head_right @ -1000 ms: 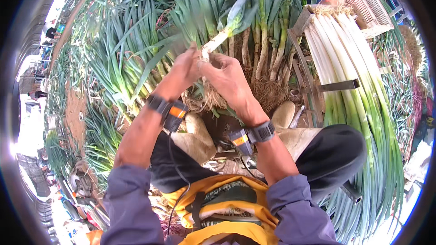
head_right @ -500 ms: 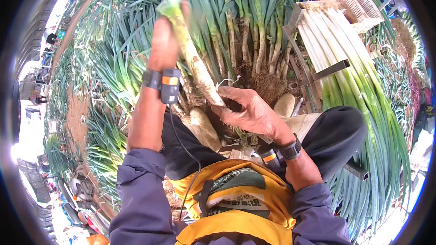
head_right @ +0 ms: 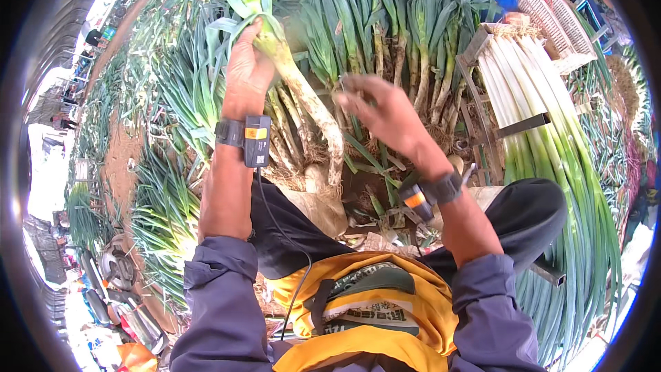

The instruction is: Cleaning, trimming, and bundling green onions in an agricultural processing facility.

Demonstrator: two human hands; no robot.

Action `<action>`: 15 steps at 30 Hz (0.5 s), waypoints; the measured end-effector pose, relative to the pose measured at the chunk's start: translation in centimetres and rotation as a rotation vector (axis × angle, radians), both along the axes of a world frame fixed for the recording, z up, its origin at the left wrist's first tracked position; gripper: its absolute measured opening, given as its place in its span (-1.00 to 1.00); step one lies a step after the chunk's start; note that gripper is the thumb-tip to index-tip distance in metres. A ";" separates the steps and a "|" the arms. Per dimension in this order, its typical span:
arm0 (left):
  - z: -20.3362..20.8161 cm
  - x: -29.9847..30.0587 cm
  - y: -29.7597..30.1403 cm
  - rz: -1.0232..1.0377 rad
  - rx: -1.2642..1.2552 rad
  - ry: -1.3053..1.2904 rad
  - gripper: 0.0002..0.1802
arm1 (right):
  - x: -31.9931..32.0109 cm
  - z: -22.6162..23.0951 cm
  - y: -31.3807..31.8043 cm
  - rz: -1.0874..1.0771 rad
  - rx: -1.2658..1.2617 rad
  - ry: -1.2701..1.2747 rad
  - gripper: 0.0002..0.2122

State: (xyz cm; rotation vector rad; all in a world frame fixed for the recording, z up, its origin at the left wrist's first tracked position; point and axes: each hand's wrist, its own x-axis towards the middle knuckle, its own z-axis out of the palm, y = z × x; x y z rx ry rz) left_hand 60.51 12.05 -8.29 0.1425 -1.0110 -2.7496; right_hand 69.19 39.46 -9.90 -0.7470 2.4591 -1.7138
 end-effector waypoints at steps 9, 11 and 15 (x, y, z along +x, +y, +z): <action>1.5 0.6 4.2 -0.100 -0.066 0.099 -0.77 | -7.6 3.7 -6.2 0.111 -0.423 -0.046 -0.79; 1.5 0.5 3.1 -0.095 -0.158 0.141 -0.76 | -5.8 4.8 -5.5 0.068 -0.363 -0.143 -0.88; 2.1 -0.5 -0.2 -0.076 0.108 0.251 -0.67 | -2.9 0.4 -2.2 0.139 -0.109 -0.230 -0.88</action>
